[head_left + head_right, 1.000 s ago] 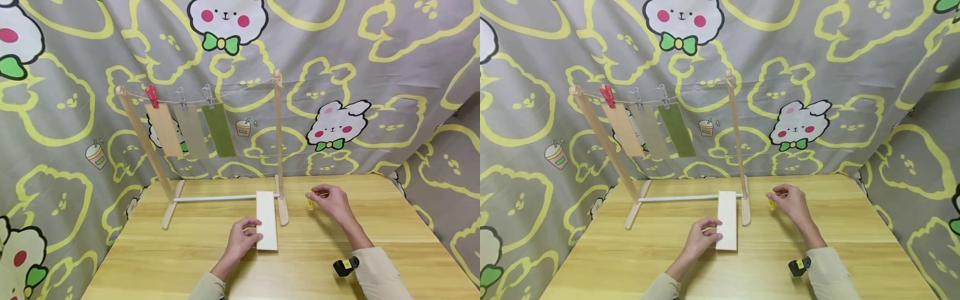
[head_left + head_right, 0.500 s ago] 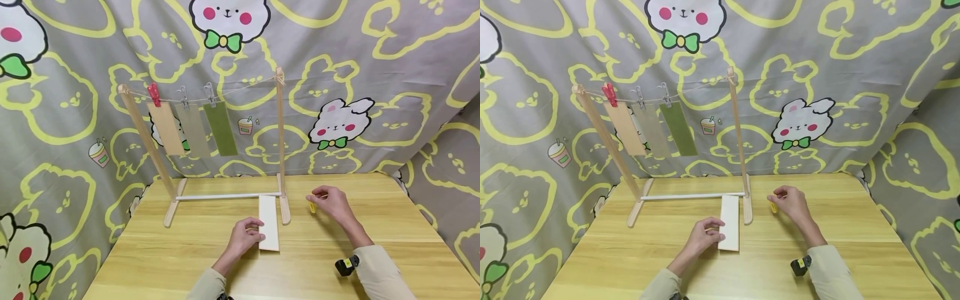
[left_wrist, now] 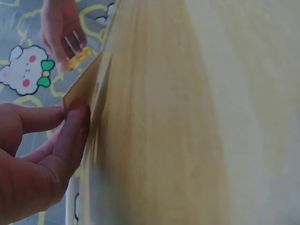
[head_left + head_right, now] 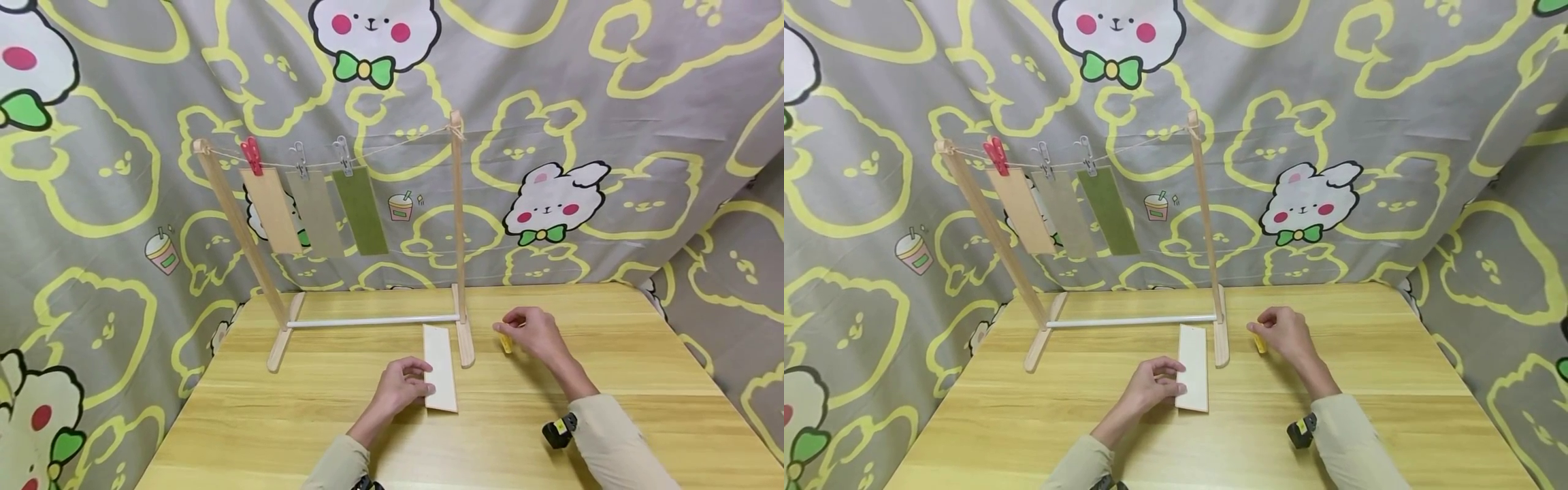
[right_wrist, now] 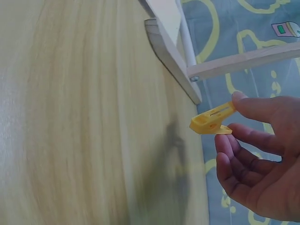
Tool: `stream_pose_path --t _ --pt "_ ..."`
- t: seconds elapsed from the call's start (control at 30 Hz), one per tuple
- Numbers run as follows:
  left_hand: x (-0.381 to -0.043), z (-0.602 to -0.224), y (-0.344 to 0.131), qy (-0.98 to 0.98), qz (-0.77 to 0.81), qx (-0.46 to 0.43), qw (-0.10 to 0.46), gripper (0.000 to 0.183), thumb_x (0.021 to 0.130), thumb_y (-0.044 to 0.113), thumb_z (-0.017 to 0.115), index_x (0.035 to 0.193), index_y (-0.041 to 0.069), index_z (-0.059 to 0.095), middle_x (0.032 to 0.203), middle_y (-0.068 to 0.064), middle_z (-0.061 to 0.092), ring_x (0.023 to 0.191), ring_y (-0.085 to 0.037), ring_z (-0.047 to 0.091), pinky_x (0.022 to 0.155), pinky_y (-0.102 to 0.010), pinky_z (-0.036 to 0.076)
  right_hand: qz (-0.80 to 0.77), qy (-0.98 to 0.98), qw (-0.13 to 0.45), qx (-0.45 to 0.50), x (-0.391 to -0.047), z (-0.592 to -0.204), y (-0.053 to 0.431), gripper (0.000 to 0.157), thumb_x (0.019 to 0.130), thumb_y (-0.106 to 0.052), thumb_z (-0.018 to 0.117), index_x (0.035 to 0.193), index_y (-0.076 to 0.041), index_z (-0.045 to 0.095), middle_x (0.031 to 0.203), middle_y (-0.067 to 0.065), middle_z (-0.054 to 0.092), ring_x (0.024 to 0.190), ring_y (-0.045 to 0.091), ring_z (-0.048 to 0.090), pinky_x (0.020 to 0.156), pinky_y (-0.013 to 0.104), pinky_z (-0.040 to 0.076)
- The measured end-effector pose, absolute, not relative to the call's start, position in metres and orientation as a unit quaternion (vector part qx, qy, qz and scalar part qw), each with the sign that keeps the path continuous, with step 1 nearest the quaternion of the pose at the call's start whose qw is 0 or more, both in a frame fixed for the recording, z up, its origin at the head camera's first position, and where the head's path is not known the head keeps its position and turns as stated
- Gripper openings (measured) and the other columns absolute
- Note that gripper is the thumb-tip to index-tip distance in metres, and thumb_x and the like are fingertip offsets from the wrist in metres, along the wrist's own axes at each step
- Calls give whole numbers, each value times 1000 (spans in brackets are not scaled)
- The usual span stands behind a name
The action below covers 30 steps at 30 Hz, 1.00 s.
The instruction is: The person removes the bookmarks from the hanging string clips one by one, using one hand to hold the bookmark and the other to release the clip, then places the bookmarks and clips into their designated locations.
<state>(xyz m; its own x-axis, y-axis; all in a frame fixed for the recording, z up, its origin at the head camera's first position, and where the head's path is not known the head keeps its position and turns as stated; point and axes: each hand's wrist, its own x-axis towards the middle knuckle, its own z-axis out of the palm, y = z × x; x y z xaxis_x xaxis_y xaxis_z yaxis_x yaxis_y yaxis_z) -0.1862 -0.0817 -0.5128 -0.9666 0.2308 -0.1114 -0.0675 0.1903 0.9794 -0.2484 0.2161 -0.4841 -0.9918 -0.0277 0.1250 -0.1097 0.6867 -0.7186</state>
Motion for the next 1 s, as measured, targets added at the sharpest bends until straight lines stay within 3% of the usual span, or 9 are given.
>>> stream_pose_path --t 0.4,0.67,1.0 --pt "-186 -511 -81 766 626 58 135 31 83 -13 75 112 -7 69 108 -19 66 80 -21 70 68 -37 64 372 -928 16 25 -252 -494 214 29 91 -29 79 89 -2 73 78 5 67 64 18 57 55 31 48" --pt "-181 -508 -81 794 590 63 128 31 82 -13 77 112 -5 71 85 -13 67 65 -13 63 63 -29 62 377 -926 8 13 -251 -504 211 28 90 -28 80 86 -2 71 76 5 65 65 19 55 55 30 46" --pt "-179 -504 -80 833 539 78 100 32 81 -5 81 112 1 74 107 -17 69 88 -19 67 62 -26 58 373 -928 3 3 -253 -507 209 28 90 -29 79 84 -2 71 75 5 63 64 19 54 54 29 45"
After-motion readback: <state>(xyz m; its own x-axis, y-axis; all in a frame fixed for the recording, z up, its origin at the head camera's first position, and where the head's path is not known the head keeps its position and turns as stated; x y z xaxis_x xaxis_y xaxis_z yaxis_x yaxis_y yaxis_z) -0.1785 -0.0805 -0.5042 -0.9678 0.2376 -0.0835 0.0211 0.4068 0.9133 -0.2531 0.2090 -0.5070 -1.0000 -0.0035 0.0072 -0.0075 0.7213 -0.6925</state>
